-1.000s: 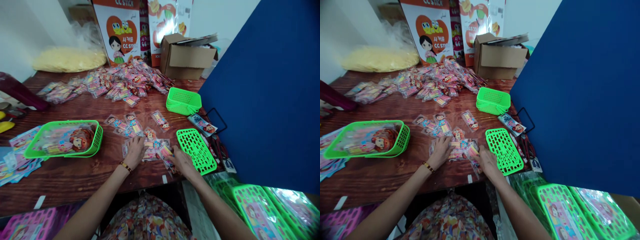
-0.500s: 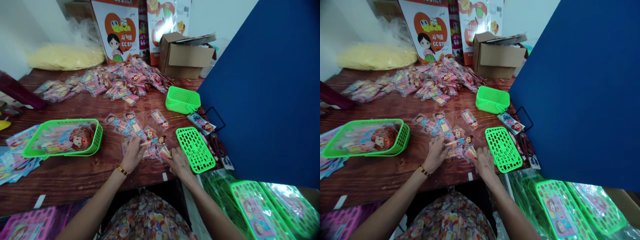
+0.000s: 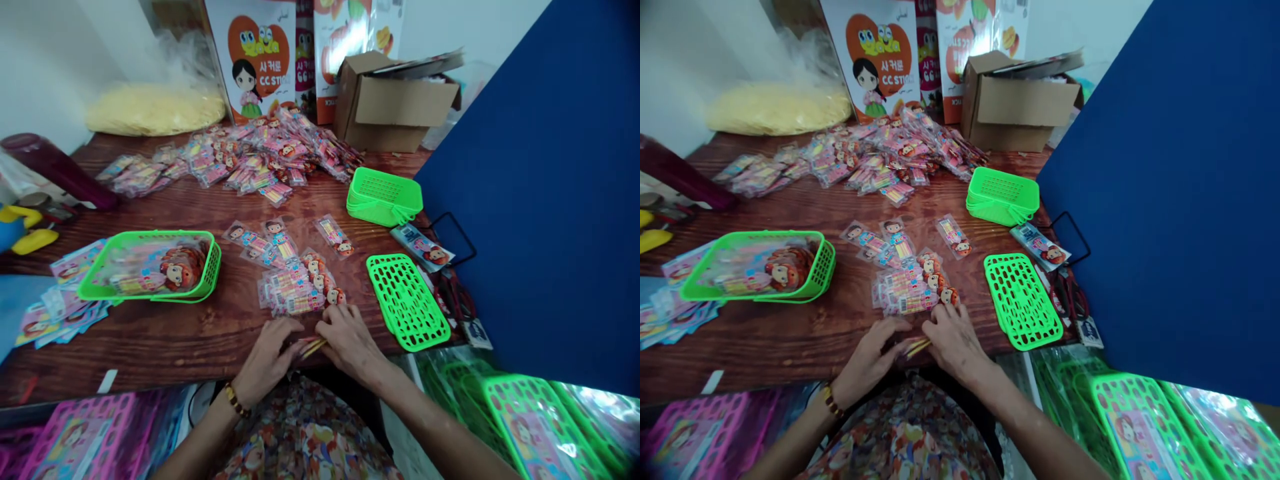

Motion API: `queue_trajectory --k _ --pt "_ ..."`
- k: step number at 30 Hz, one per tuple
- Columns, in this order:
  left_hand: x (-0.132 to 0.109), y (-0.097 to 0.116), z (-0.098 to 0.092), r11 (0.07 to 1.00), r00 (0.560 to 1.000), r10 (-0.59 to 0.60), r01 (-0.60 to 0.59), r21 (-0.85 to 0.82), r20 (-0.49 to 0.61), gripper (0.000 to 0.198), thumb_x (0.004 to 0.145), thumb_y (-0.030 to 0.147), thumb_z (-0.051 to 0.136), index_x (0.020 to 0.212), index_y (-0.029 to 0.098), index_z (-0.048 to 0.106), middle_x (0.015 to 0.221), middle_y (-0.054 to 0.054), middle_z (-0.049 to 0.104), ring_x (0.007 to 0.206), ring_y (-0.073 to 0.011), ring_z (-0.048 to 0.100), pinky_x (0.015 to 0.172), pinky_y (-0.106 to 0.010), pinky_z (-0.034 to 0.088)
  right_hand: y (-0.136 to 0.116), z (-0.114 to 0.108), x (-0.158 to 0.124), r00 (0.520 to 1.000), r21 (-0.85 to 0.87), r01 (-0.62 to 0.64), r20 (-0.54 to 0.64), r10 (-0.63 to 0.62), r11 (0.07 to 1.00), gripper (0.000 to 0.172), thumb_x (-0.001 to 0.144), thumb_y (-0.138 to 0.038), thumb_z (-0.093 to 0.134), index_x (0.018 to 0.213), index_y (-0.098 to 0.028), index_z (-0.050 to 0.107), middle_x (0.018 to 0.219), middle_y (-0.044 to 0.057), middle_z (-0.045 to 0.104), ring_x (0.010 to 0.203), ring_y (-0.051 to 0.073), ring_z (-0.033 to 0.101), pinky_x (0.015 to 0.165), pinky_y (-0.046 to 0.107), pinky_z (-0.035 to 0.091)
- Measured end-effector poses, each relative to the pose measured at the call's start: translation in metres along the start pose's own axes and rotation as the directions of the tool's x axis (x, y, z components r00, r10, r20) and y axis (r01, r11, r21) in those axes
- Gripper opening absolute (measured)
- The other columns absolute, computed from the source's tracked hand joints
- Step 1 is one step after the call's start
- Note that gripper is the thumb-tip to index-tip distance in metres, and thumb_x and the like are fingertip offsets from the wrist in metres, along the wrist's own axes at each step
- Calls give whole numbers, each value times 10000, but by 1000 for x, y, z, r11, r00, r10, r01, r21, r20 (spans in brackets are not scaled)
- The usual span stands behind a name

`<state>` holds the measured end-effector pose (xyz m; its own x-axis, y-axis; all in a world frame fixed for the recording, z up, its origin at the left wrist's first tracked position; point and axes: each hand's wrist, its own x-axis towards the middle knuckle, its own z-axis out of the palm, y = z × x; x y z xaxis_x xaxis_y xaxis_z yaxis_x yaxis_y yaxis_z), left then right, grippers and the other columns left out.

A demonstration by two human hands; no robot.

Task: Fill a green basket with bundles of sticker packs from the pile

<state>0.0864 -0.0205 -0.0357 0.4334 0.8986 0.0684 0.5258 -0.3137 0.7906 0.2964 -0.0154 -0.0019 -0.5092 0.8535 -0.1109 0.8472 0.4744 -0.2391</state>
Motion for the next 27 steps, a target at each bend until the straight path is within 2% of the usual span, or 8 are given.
queue_trajectory --k 4,8,10,11,15,20,23,27 --pt "9 -16 -10 943 961 -53 138 304 -272 202 953 332 497 1123 252 571 1089 -68 612 1030 -261 511 884 -422 412 8 -7 13 998 -48 67 17 -66 997 135 869 -282 607 977 -201 606 1097 78 610 1057 253 493 932 414 288" --pt "24 -34 -6 852 965 -83 199 485 -250 285 880 247 580 1164 226 575 1144 -109 573 1023 -302 474 816 -433 402 14 -4 36 997 -43 38 74 -34 998 424 855 -234 595 1259 -138 510 1117 119 639 1038 247 531 946 410 286" --pt "26 -38 -3 861 971 -74 177 477 -226 271 860 182 575 1127 232 584 1151 -98 566 1031 -291 472 822 -421 394 15 -2 45 998 -80 -14 57 18 997 569 835 -250 618 1357 -119 435 1202 159 609 1072 269 518 933 416 295" --pt "25 -39 -2 875 974 -62 158 457 -217 264 860 163 566 1113 238 583 1158 -90 564 1048 -285 471 835 -418 389 15 -1 48 998 -106 -27 47 33 994 556 833 -254 619 1347 -126 451 1219 166 596 1080 277 509 926 420 299" --pt "21 -41 -3 947 973 -43 113 302 -228 187 908 193 522 1086 244 548 1117 -62 581 1058 -250 497 885 -414 370 17 1 50 1000 -155 -20 -4 20 988 308 836 -250 611 1135 -180 589 1216 137 563 1097 283 476 907 419 304" --pt "24 -44 -9 964 942 -93 167 209 -323 331 922 276 544 1237 212 465 1184 -96 532 1111 -249 494 933 -417 391 21 6 50 998 -128 -56 -26 54 990 548 808 -309 674 1294 -137 487 1252 155 545 1096 283 471 881 401 318" --pt "28 -47 -14 970 934 -127 187 153 -335 356 929 280 538 1275 225 478 1149 -82 552 1071 -238 506 938 -409 408 18 8 48 998 -132 -70 -12 69 989 411 818 -309 669 1182 -150 561 1210 155 567 1086 288 476 907 423 299" --pt "33 -47 -19 967 938 -145 201 155 -314 225 937 290 528 1152 243 577 1075 -54 584 1022 -233 511 918 -401 412 11 7 38 1000 -117 -9 -9 8 993 190 878 -242 580 1059 -188 605 1167 119 597 1071 266 496 915 422 285"
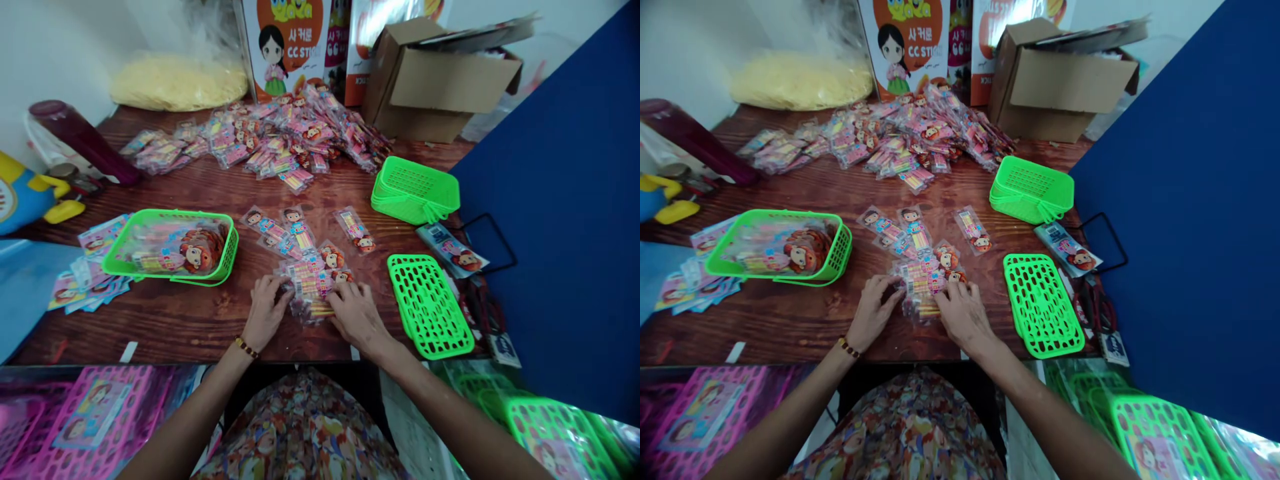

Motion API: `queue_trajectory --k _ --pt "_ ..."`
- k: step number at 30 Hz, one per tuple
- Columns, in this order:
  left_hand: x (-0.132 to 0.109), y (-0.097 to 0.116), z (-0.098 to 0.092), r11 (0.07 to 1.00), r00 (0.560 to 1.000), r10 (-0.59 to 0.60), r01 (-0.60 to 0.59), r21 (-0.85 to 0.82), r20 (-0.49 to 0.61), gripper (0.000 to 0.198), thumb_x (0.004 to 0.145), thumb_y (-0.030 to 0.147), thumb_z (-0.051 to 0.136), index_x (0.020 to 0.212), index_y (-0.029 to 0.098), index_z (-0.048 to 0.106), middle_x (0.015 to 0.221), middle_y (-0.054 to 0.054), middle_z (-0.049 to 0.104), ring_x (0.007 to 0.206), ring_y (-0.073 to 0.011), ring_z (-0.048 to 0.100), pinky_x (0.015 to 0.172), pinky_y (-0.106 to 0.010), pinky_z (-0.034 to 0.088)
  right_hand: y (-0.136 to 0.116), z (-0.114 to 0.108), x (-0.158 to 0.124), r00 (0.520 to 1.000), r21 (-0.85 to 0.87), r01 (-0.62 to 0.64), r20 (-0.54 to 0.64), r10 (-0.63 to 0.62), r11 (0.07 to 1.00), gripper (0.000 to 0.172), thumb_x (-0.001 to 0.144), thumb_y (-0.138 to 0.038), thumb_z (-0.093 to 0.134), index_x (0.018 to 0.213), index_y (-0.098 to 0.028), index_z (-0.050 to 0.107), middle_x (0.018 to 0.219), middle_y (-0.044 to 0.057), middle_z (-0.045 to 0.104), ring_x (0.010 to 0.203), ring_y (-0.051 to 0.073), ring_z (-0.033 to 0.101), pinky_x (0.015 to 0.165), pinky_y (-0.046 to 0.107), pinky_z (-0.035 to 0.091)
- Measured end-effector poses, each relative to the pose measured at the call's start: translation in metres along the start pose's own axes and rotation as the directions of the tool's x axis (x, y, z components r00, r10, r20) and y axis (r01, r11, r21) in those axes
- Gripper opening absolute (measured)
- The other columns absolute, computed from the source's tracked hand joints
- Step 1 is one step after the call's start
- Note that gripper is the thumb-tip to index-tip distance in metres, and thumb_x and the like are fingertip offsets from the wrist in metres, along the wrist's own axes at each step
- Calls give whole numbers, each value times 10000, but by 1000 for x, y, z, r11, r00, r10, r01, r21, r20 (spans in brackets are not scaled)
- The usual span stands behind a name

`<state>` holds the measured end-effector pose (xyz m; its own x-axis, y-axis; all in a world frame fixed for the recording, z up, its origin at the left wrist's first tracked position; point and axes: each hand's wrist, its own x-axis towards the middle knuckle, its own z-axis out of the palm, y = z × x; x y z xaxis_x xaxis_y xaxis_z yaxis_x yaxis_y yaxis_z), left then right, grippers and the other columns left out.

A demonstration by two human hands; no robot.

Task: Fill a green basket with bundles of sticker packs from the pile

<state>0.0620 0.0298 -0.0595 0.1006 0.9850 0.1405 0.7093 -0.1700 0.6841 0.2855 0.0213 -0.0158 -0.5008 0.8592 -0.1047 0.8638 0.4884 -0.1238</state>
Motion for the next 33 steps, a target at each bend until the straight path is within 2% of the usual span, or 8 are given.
queue_trajectory --k 4,8,11,14,17,24,29,33 --pt "4 2 1 999 1000 -9 8 53 9 305 907 313 578 1207 261 560 1152 -67 558 1057 -254 485 907 -415 400 -1 -1 0 997 23 74 26 -75 997 229 880 -186 540 1102 -179 598 1074 106 641 1017 253 524 939 436 271" --pt "8 3 1 994 996 10 -19 110 84 154 907 285 567 1054 249 592 1130 -53 567 1047 -256 472 867 -406 379 4 0 14 998 -13 58 19 -58 998 717 816 -211 607 1453 -68 310 1214 185 598 1089 300 493 933 454 281" --pt "11 0 0 993 995 25 -35 113 95 254 901 253 560 1155 255 564 1150 -60 561 1053 -260 458 854 -401 366 7 -1 24 997 -5 47 67 -47 999 841 779 -260 662 1472 -26 245 1217 194 601 1082 307 497 918 442 292" --pt "16 -2 -1 984 990 67 -86 155 123 369 869 212 588 1229 288 556 1197 -65 546 1088 -275 438 859 -412 345 6 -4 27 994 20 40 97 -42 999 716 768 -287 687 1385 -73 392 1194 168 616 1091 304 499 925 429 287" --pt "20 -1 -3 973 982 124 -149 174 144 216 876 231 588 1085 278 618 1154 -58 574 1089 -270 439 868 -417 331 3 -5 22 997 9 25 69 -25 1000 527 787 -269 674 1266 -127 505 1146 143 630 1068 293 509 922 426 286" --pt "10 6 -7 981 979 178 -170 -89 101 100 935 238 508 871 228 583 853 -15 621 882 -192 534 850 -357 388 -3 1 4 999 -37 29 -35 -30 999 699 869 -202 555 1488 -76 256 1109 164 620 1028 280 512 947 451 299" --pt "-8 6 -4 974 977 173 -151 -167 126 157 963 234 446 905 225 591 836 -12 637 808 -164 578 761 -287 456 -15 -1 -8 998 -65 -38 -58 35 997 349 894 -204 535 1240 -179 570 1128 145 624 1070 286 495 980 482 267" --pt "-23 14 -3 966 977 136 -94 -240 163 214 991 278 414 979 233 622 895 -11 681 827 -149 636 750 -255 485 -19 -4 -14 993 -55 -89 -78 85 994 158 887 -239 570 1028 -211 633 1219 132 596 1125 293 480 995 491 251"
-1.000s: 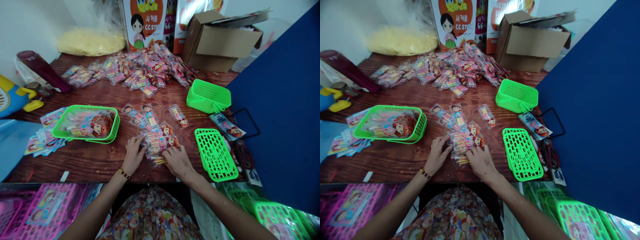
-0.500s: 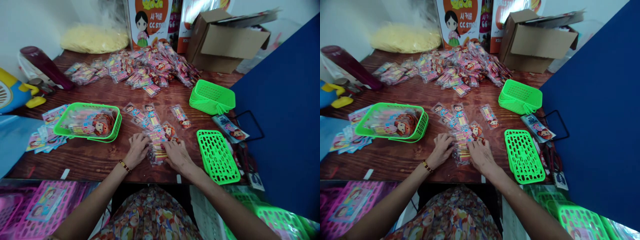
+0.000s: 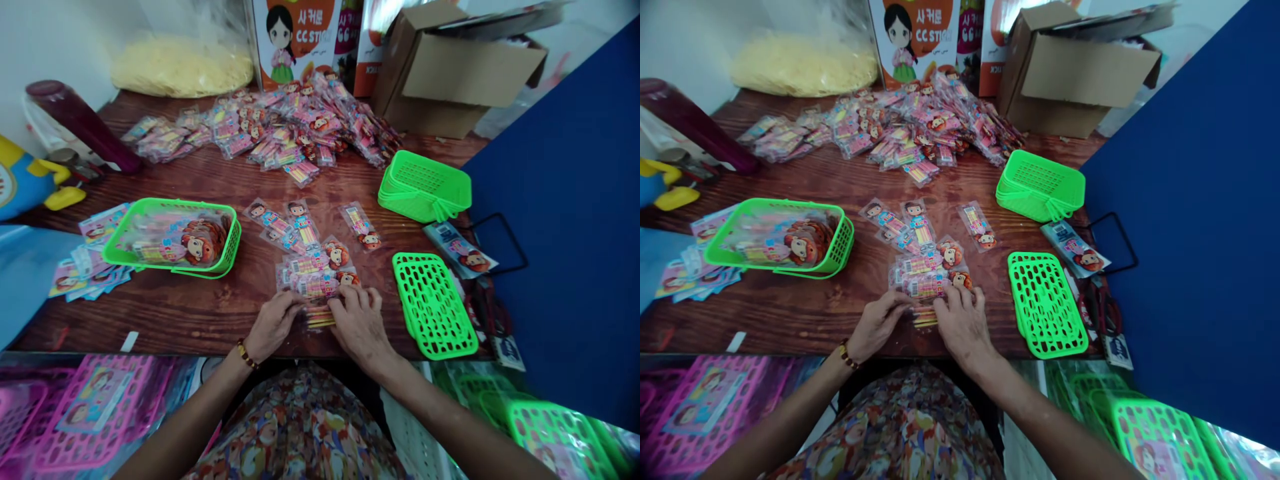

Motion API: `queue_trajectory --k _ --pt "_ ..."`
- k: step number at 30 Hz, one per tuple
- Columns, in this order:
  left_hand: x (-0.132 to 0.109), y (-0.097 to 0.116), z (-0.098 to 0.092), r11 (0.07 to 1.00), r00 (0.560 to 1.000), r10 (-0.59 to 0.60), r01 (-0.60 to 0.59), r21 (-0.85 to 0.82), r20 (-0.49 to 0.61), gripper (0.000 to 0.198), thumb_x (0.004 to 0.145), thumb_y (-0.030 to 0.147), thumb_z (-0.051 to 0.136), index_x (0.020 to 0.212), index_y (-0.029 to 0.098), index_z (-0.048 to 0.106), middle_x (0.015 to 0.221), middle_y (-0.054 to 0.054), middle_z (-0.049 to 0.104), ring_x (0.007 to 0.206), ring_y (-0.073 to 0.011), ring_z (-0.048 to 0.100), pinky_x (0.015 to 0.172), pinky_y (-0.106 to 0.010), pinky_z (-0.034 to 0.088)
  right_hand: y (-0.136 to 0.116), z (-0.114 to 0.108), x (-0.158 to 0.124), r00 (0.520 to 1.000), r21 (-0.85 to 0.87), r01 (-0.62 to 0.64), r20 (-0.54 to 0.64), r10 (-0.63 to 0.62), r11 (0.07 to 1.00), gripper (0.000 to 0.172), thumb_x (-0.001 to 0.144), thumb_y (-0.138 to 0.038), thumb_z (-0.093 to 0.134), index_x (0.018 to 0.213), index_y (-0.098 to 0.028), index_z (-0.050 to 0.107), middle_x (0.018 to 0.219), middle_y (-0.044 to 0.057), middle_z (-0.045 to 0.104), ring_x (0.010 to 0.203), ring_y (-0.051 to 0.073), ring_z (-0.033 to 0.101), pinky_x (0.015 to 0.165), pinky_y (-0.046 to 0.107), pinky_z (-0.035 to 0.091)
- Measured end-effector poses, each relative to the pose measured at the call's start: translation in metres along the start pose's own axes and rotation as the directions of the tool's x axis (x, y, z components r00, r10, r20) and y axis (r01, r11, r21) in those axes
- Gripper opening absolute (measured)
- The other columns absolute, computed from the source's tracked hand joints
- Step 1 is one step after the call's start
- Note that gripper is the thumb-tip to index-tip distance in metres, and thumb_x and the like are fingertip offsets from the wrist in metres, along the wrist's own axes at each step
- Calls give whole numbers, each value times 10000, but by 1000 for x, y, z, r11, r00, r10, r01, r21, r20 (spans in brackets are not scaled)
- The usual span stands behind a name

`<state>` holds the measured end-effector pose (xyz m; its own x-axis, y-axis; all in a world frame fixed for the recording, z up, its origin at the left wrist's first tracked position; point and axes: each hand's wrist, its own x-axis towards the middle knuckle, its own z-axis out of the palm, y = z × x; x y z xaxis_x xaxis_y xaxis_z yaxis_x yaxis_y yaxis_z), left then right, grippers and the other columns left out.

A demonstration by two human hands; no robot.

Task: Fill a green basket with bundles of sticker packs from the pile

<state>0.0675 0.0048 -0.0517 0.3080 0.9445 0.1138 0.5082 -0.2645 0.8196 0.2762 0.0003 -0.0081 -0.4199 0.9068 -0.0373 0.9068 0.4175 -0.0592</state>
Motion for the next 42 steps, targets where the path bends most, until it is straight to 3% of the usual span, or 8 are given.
queue_trajectory --k 4,8,12,25,29,33,38,42 --pt "-11 22 -9 999 992 -38 42 -25 120 303 1018 358 345 1110 240 608 983 -19 714 879 -157 664 795 -273 495 -5 -3 3 990 26 75 117 -77 997 115 897 -230 546 985 -186 605 1022 112 654 956 253 550 889 423 336" --pt "-14 41 -25 902 972 97 -176 394 213 552 848 554 617 1269 207 536 1219 -108 645 1128 -302 567 970 -452 408 -29 2 11 986 64 115 110 -122 991 166 932 -219 489 1059 -175 585 995 112 658 931 244 558 823 398 362" --pt "-10 44 -27 703 952 38 -242 669 304 496 877 297 623 1322 128 485 1045 -110 656 989 -294 575 895 -473 406 -38 5 17 984 145 94 134 -113 985 282 910 -286 561 1149 -137 566 1077 131 641 1002 264 548 858 408 375" --pt "-22 42 -13 741 968 19 -183 647 252 91 911 247 565 984 194 572 1062 -82 600 1061 -287 521 883 -460 457 39 4 57 982 39 147 115 -151 988 252 869 -278 644 1084 -150 609 1112 137 612 1064 281 525 893 402 374" --pt "-24 39 -10 755 982 115 -184 630 149 94 877 191 597 965 160 584 1476 -161 358 1386 -347 275 1098 -513 317 27 -4 43 940 246 253 167 -298 936 172 928 -156 509 1031 -155 646 1059 100 640 999 212 570 866 316 416" --pt "-25 36 -10 774 975 117 -208 598 188 99 912 221 553 998 189 587 1263 -90 567 1301 -290 398 1135 -532 253 28 -15 45 849 543 321 197 -490 776 244 989 -248 444 1009 -200 683 1021 43 672 931 154 602 811 255 437" --pt "-26 37 -12 760 969 71 -207 616 238 222 913 191 543 1132 216 559 1041 -42 617 1046 -240 528 1056 -502 341 47 -7 84 997 193 35 64 -48 981 417 907 -416 604 1260 -195 583 1195 119 631 1082 271 548 924 414 376" --pt "-27 39 -11 772 976 63 -181 610 211 383 900 166 547 1277 161 481 1032 -63 613 995 -236 535 1014 -483 384 56 7 94 998 36 63 28 -64 997 329 886 -380 634 1150 -183 625 1170 127 633 1059 282 543 921 418 357"
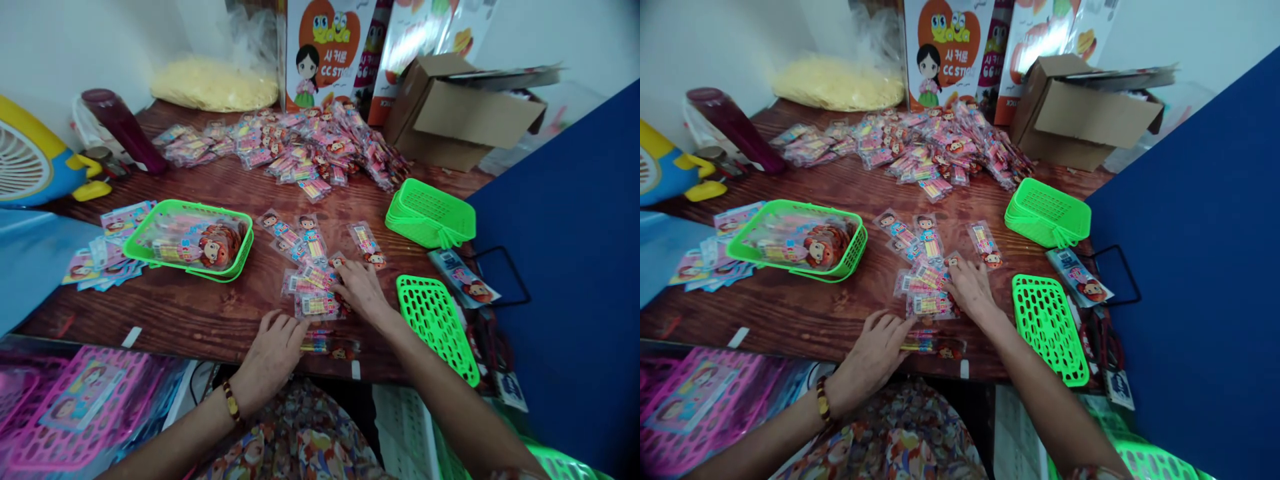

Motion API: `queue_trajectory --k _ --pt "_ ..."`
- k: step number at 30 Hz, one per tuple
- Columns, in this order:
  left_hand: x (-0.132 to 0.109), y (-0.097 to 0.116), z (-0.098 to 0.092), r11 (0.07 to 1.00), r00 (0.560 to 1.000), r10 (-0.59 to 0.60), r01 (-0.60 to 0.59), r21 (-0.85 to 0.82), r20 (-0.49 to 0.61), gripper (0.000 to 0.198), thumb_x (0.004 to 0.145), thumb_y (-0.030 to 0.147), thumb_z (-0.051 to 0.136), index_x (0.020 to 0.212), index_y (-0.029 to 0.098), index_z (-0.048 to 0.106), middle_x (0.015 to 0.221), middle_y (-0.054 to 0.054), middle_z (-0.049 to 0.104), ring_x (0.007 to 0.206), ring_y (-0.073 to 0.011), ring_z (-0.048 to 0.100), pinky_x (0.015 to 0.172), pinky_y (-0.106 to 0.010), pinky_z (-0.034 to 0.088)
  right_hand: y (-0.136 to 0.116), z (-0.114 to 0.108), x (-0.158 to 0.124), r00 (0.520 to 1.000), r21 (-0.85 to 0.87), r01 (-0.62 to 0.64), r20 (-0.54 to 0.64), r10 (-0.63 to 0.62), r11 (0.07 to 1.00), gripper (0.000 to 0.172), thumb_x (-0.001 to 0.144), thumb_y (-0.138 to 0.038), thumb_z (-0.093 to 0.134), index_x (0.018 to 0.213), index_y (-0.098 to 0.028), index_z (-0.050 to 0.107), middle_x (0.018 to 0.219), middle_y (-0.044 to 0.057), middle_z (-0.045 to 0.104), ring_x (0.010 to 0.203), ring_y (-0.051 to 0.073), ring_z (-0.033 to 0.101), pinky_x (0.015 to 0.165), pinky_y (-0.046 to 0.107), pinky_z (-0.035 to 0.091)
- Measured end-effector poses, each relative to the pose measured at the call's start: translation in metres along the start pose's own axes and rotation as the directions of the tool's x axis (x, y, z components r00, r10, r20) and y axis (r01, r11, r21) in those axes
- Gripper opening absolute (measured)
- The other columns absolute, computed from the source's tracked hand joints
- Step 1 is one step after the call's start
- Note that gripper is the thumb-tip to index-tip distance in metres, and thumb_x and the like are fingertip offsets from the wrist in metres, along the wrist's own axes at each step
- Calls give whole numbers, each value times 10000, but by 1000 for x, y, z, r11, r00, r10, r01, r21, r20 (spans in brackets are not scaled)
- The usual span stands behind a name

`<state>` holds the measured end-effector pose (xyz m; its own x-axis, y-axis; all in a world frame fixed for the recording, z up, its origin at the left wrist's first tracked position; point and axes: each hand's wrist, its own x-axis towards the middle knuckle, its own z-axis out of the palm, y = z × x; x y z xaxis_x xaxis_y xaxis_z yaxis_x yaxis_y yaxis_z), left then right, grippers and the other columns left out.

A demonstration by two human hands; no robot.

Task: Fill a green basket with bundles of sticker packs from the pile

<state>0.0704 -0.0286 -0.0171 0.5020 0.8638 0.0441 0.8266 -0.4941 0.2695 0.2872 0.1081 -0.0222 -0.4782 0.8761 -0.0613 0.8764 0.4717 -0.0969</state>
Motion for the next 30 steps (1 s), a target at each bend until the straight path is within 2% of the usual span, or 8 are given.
queue_trajectory --k 5,9,13,16,19,22,26,30 --pt "-1 2 2 999 997 7 -10 -40 -78 159 892 153 551 1046 167 589 1230 -114 568 1252 -294 431 1064 -482 380 -5 -10 -22 991 103 91 -106 -80 990 133 938 -264 548 965 -201 661 1043 89 666 960 215 572 841 323 380" --pt "-1 1 5 1000 986 -4 1 -18 -169 105 887 155 550 985 156 588 1520 -147 326 1438 -355 199 1153 -549 262 -22 -22 -46 968 340 233 4 -249 911 146 943 -214 523 907 -204 664 902 32 684 831 162 597 752 267 390" --pt "-2 -2 5 998 995 32 -36 -42 -91 104 910 210 551 1011 203 572 1187 -59 617 1261 -270 458 1150 -578 208 -27 -18 -58 924 629 181 155 -349 756 223 980 -295 481 954 -217 688 904 -3 706 790 128 616 722 228 417" --pt "-4 -3 2 998 998 62 -62 -28 0 170 916 191 531 1083 208 555 1046 -31 638 1037 -217 560 1104 -526 284 -20 -11 -49 964 516 120 143 -224 848 238 975 -322 487 1085 -222 673 1064 41 698 951 176 616 843 291 433" --pt "-5 -1 -1 997 999 50 -51 -57 -7 305 910 157 513 1212 196 495 1064 -47 627 1014 -214 561 1080 -505 305 -17 -6 -30 996 199 62 43 -72 978 381 910 -326 595 1271 -204 576 1293 132 590 1173 278 510 964 430 374" --pt "-3 0 -3 996 999 31 -30 -80 11 344 893 158 530 1233 173 475 1080 -60 626 1017 -227 557 1064 -504 318 -17 0 -13 998 83 -18 57 13 996 471 865 -343 651 1298 -188 546 1310 168 567 1212 323 464 960 480 347" --pt "-1 1 -4 998 997 35 -30 -62 75 192 881 185 557 1072 185 543 1042 -47 634 992 -232 554 1064 -511 325 -11 6 -5 1000 276 -27 13 25 961 150 917 -284 567 1006 -210 661 1101 90 665 1101 250 541 913 394 370" --pt "-3 2 -2 998 999 19 -16 -65 40 199 874 186 568 1073 191 554 1080 -55 626 1068 -244 531 1066 -507 346 -5 3 -15 970 568 29 -215 114 823 210 947 -312 519 899 -198 689 926 58 675 874 178 611 792 291 448"
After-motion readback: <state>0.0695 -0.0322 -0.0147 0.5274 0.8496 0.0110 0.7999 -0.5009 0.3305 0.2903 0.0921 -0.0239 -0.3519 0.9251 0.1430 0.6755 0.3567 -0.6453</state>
